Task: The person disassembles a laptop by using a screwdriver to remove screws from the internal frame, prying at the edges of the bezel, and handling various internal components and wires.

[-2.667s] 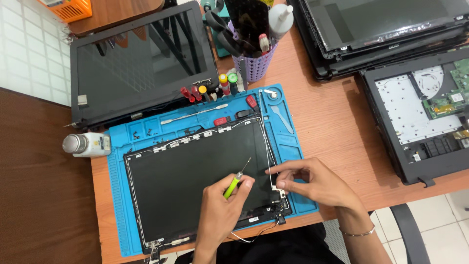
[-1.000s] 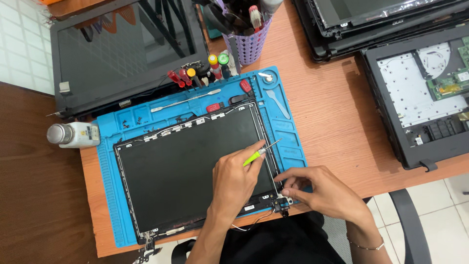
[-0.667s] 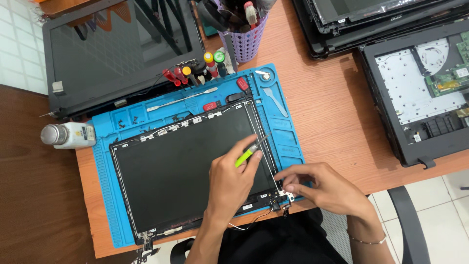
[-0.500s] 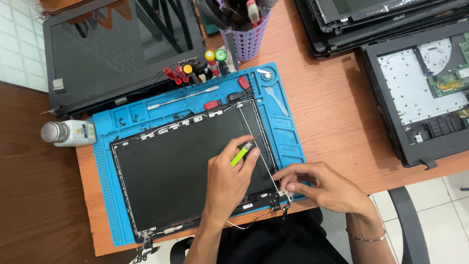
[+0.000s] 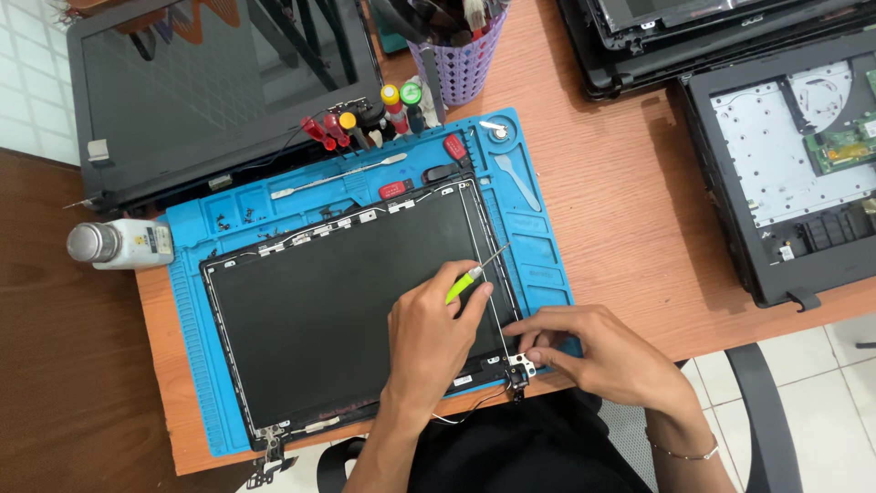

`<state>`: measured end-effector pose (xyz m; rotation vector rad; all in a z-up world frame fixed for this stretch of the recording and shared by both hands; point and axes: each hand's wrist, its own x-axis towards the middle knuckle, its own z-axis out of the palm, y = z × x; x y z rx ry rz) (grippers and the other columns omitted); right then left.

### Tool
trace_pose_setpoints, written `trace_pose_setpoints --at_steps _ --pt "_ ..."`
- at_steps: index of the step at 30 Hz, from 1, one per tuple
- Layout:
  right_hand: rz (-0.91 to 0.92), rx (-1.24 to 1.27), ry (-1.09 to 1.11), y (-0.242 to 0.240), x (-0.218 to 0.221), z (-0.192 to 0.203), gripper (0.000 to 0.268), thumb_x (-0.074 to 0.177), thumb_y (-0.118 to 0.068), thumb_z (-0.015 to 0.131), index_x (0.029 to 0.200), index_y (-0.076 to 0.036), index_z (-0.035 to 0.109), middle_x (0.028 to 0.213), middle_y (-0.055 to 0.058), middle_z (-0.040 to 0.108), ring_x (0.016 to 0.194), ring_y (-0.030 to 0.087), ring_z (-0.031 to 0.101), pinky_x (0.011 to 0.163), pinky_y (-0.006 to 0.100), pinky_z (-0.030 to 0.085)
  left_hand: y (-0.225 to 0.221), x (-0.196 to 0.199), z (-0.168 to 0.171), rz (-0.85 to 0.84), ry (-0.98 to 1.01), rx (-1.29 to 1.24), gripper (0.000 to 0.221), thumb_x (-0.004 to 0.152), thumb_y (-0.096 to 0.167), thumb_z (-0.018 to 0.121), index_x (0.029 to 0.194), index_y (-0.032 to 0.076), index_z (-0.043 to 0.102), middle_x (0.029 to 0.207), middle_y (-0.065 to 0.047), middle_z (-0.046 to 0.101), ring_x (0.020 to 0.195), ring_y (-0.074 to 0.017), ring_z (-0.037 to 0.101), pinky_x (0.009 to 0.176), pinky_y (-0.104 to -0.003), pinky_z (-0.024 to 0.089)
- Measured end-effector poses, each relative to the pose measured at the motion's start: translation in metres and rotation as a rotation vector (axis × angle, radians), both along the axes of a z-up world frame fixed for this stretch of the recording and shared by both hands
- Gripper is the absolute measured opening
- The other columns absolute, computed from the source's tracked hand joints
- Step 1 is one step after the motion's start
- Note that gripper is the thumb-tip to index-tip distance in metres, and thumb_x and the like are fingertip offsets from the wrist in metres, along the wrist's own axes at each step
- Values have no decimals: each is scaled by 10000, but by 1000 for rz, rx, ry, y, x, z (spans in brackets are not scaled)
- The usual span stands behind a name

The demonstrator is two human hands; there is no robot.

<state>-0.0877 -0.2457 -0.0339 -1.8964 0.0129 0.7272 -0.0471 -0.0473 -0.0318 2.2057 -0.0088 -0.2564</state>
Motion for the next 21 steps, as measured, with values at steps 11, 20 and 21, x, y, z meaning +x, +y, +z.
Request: trace_pose_setpoints --at_steps 11,20,21 --pt "6 -45 -45 -1 -4 0 334 807 -96 756 1136 -109 809 786 55 788 736 164 723 747 307 595 -1 -2 -4 -43 -50 9 266 882 251 751 1101 102 737 878 -109 778 758 -284 779 631 -382 579" --pt "28 -55 -49 -3 -1 0 284 818 -99 743 1092 -96 815 797 64 767 721 189 714 724 326 577 -5 0 -2 -50 -67 9 279 890 239 735 1138 110 725 898 -109 780 763 -276 780 635 -386 579" --pt "32 -72 -39 -3 -1 1 289 821 -106 745 1100 -104 821 795 66 767 716 193 713 716 332 569 -5 0 -1 -51 -65 13 291 888 237 733 1151 112 720 899 -110 780 764 -276 780 635 -387 577"
